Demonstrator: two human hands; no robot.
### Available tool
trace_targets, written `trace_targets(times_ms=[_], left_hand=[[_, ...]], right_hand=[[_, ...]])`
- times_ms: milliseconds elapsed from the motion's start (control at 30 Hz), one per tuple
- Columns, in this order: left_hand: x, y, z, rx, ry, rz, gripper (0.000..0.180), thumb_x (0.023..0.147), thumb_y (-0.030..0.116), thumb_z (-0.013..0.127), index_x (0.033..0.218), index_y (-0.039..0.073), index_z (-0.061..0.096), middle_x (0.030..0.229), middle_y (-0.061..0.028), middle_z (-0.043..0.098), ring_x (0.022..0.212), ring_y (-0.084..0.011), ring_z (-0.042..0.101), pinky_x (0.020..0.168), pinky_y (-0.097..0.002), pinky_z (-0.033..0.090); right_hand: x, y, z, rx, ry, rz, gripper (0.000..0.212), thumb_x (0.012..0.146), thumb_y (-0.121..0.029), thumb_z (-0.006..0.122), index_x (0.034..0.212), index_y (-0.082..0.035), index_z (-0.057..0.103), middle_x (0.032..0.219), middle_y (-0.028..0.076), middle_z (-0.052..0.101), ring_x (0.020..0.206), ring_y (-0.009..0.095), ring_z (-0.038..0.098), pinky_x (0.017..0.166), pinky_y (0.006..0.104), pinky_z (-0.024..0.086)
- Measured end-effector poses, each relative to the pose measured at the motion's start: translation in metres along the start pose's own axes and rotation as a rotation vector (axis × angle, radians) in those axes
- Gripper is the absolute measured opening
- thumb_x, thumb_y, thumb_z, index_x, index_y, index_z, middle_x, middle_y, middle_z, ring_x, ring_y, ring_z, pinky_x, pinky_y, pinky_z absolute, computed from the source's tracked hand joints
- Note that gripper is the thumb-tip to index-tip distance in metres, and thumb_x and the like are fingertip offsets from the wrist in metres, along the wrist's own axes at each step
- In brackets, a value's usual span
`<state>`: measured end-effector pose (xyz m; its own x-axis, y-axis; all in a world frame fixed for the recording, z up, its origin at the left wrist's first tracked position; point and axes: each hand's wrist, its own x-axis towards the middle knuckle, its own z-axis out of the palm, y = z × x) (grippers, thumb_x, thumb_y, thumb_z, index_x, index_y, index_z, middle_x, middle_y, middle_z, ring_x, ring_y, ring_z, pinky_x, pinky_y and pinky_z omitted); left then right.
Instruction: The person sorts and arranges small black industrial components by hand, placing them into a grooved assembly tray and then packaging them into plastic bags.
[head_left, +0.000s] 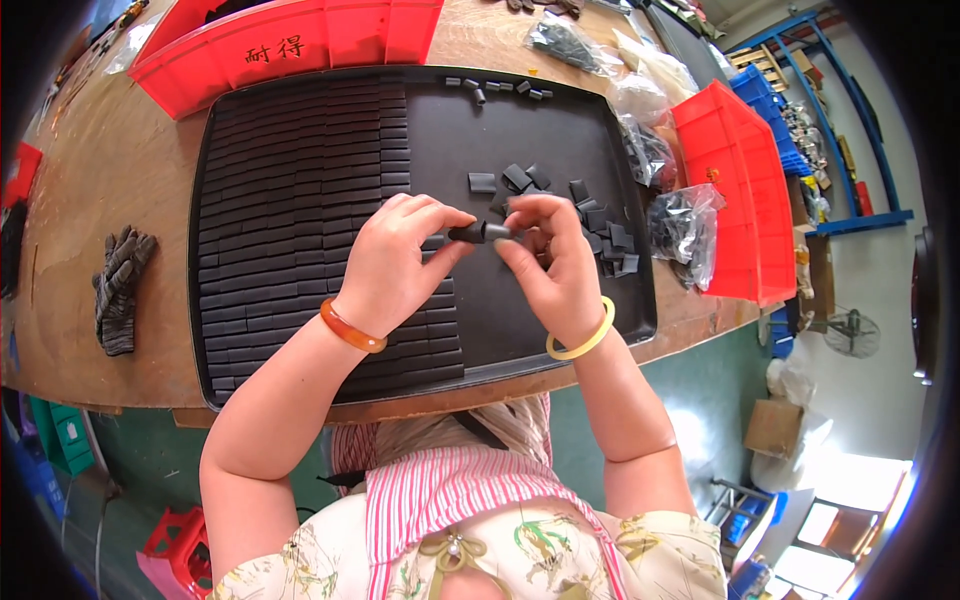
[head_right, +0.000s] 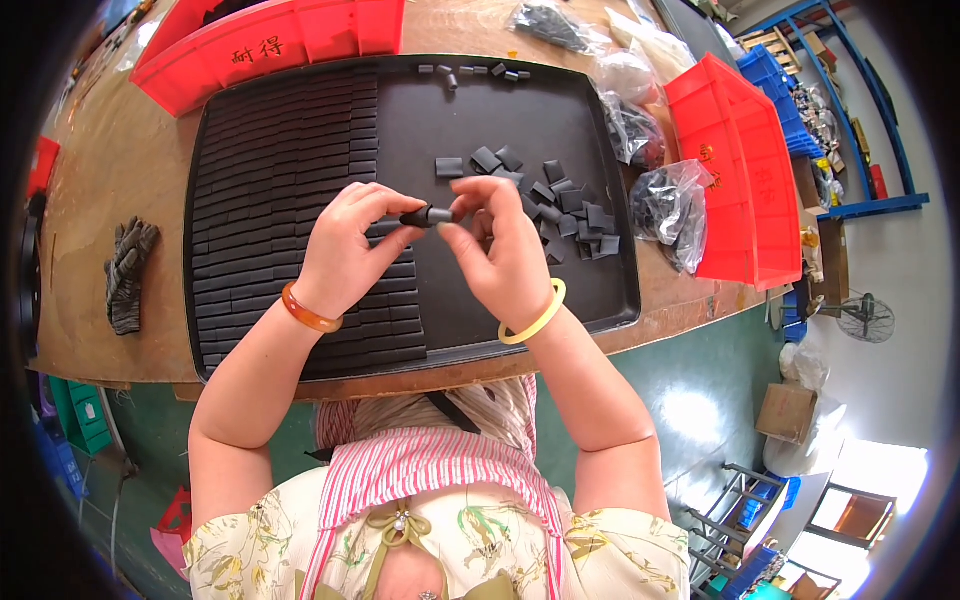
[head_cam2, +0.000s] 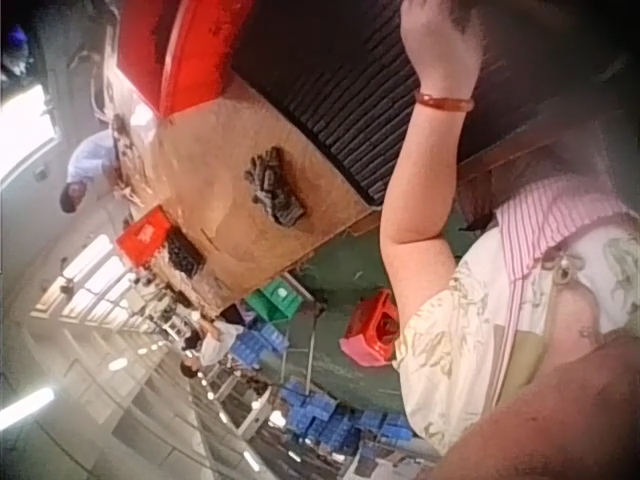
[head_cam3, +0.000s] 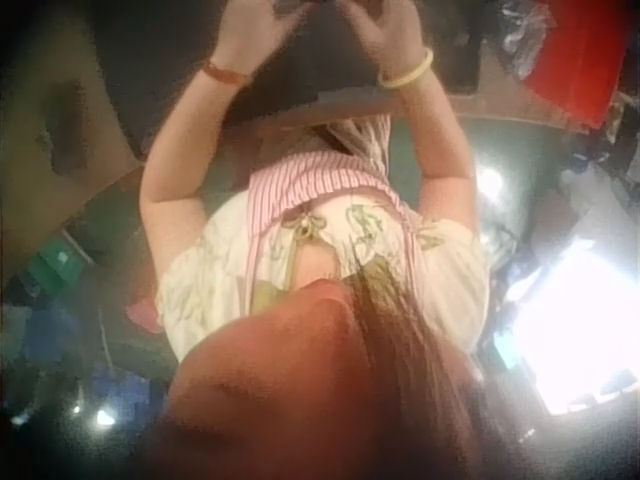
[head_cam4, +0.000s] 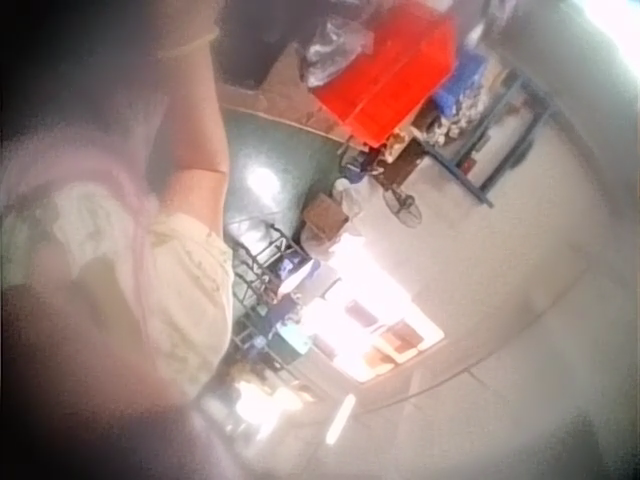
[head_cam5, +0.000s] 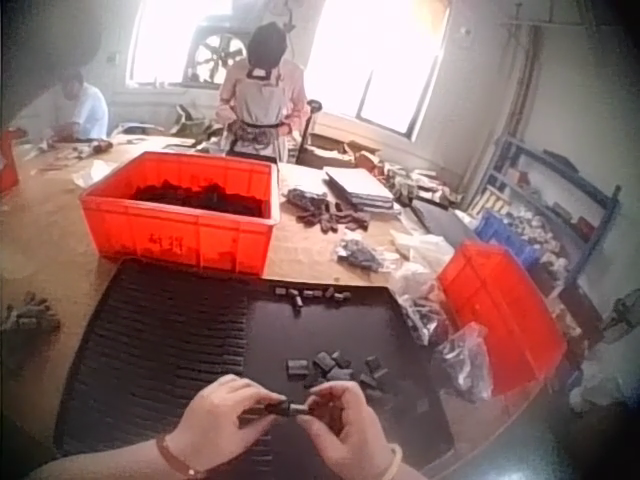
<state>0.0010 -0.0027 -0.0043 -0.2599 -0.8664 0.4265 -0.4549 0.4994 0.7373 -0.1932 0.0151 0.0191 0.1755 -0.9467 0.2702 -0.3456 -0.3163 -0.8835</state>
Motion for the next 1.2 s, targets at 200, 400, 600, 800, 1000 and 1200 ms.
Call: trace_targets(times_ms=[200, 400, 600, 800, 1000, 1200], left_hand=[[-0.002, -0.004, 0.002, -0.052, -0.027, 0.032, 0.023, 0.074, 0.003, 0.076, 0.097, 0.005, 0.070, 0.090, -0.0069, 0.066, 0.085, -0.0227, 0.062, 0.077, -0.0320, 0.051], [-0.002, 0.001, -0.001, -0.089, 0.019, 0.006, 0.027, 0.076, 0.004, 0.076, 0.102, 0.004, 0.070, 0.092, -0.0072, 0.066, 0.083, -0.0188, 0.062, 0.076, -0.0295, 0.053], [-0.003, 0.002, -0.001, -0.042, 0.051, 0.089, 0.027, 0.076, 0.004, 0.076, 0.102, 0.005, 0.070, 0.092, -0.0070, 0.066, 0.084, -0.0207, 0.063, 0.075, -0.0308, 0.052], [-0.003, 0.005, -0.005, -0.105, 0.007, 0.007, 0.037, 0.081, 0.004, 0.071, 0.117, 0.006, 0.065, 0.098, -0.0059, 0.067, 0.087, -0.0177, 0.063, 0.079, -0.0288, 0.051], [0.000, -0.004, -0.001, -0.997, -0.121, -0.585, 0.024, 0.095, 0.006, 0.058, 0.117, 0.000, 0.065, 0.105, -0.0038, 0.067, 0.093, -0.0089, 0.062, 0.084, -0.0239, 0.050], [-0.002, -0.013, -0.009, -0.964, -0.131, -0.616, 0.022, 0.093, 0.005, 0.061, 0.114, 0.000, 0.067, 0.104, -0.0048, 0.068, 0.094, -0.0096, 0.063, 0.082, -0.0234, 0.051]], right_hand=[[0.005, -0.007, -0.001, -0.120, -0.055, 0.151, 0.016, 0.086, -0.004, 0.069, 0.095, -0.001, 0.057, 0.079, 0.003, 0.061, 0.064, 0.008, 0.054, 0.058, 0.0223, 0.044], [0.004, 0.004, 0.011, 0.097, 0.106, 0.170, 0.014, 0.083, -0.007, 0.074, 0.091, 0.001, 0.065, 0.079, 0.004, 0.061, 0.063, 0.008, 0.054, 0.058, 0.0214, 0.044], [0.005, -0.008, 0.013, -0.112, 0.055, 0.070, 0.016, 0.082, -0.010, 0.076, 0.086, 0.002, 0.067, 0.076, 0.003, 0.058, 0.062, 0.007, 0.053, 0.057, 0.0217, 0.043], [0.009, 0.002, 0.008, 0.497, 0.087, 0.582, 0.017, 0.086, -0.017, 0.075, 0.090, -0.003, 0.067, 0.070, -0.003, 0.056, 0.054, 0.003, 0.045, 0.047, 0.0180, 0.034], [0.007, 0.011, 0.008, 0.816, 0.022, 0.621, 0.014, 0.088, -0.016, 0.073, 0.094, -0.005, 0.066, 0.071, -0.007, 0.055, 0.054, 0.000, 0.043, 0.045, 0.0166, 0.030], [0.007, 0.001, 0.017, 0.518, 0.064, 0.548, 0.015, 0.086, -0.015, 0.075, 0.093, -0.003, 0.070, 0.075, -0.004, 0.062, 0.061, 0.000, 0.048, 0.050, 0.0162, 0.035]])
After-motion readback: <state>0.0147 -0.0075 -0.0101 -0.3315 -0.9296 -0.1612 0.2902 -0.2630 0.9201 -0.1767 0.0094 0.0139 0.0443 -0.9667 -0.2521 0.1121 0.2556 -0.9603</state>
